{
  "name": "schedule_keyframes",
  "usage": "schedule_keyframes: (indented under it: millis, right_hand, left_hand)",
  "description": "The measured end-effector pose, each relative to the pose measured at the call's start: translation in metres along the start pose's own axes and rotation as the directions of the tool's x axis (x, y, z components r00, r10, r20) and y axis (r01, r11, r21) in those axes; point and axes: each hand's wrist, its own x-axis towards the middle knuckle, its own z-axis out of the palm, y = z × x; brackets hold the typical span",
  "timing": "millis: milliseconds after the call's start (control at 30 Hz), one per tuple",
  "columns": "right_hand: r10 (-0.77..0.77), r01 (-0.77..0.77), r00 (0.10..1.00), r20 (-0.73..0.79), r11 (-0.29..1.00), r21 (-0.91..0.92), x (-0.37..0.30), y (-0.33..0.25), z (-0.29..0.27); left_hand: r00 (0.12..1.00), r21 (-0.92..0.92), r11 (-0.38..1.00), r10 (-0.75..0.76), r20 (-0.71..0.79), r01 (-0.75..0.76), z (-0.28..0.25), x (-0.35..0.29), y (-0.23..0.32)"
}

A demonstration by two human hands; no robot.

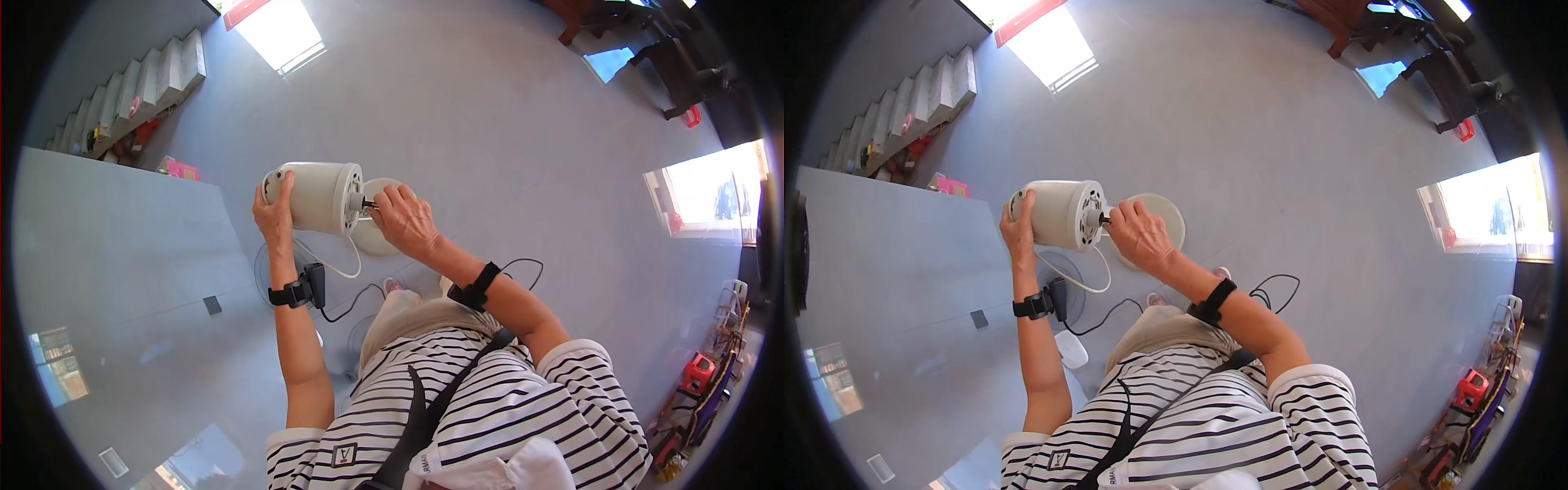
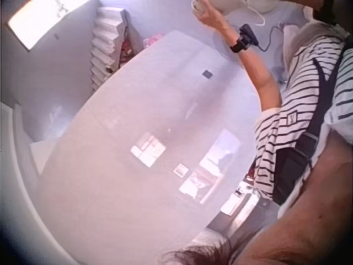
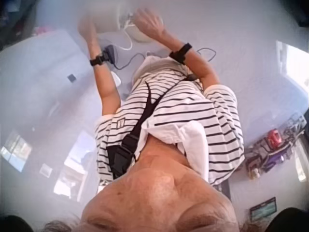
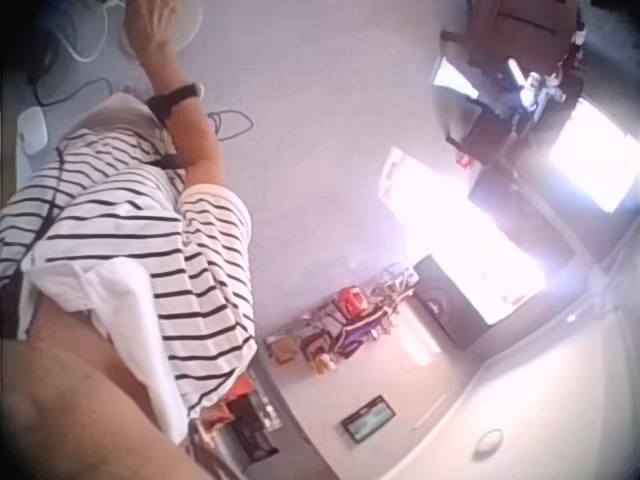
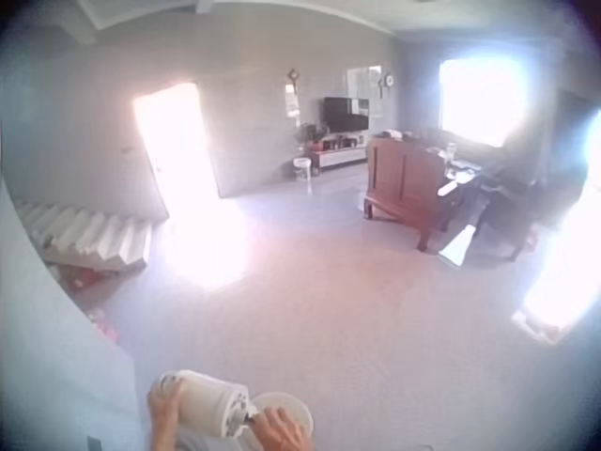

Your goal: Assembling the motor housing and head components of a pedestal fan.

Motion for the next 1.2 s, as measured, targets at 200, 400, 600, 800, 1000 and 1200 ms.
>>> schedule_keyframes:
  millis: [200,400,600,800,1000,1200]
  right_hand:
    - [0.424,-0.749,0.654,0.627,0.477,0.459,0.017,0.018,-0.018]
    - [0.170,-0.826,0.533,0.829,0.318,0.466,0.025,0.037,-0.013]
    - [0.100,-0.684,0.601,0.793,0.578,0.445,0.037,0.036,-0.011]
    - [-0.001,-0.261,0.784,0.621,0.907,0.331,0.042,0.039,-0.007]
    - [0.138,-0.470,0.851,0.507,0.631,0.617,0.014,0.043,-0.015]
    - [0.283,-0.551,0.402,0.871,-0.684,0.477,-0.019,0.052,-0.009]
  left_hand:
    - [1.000,-0.014,1.000,0.012,0.019,-0.012,0.000,0.000,-0.003]
    - [0.999,-0.008,1.000,0.029,0.030,-0.029,0.000,-0.002,0.001]
    - [0.999,-0.030,1.000,0.004,0.041,-0.002,-0.002,-0.001,0.001]
    - [0.999,-0.034,0.999,-0.007,0.043,0.008,-0.001,0.000,-0.004]
    - [0.999,-0.063,0.998,0.001,0.038,0.001,-0.002,0.000,-0.005]
    - [0.999,-0.053,0.999,0.010,0.043,-0.008,-0.001,-0.001,0.001]
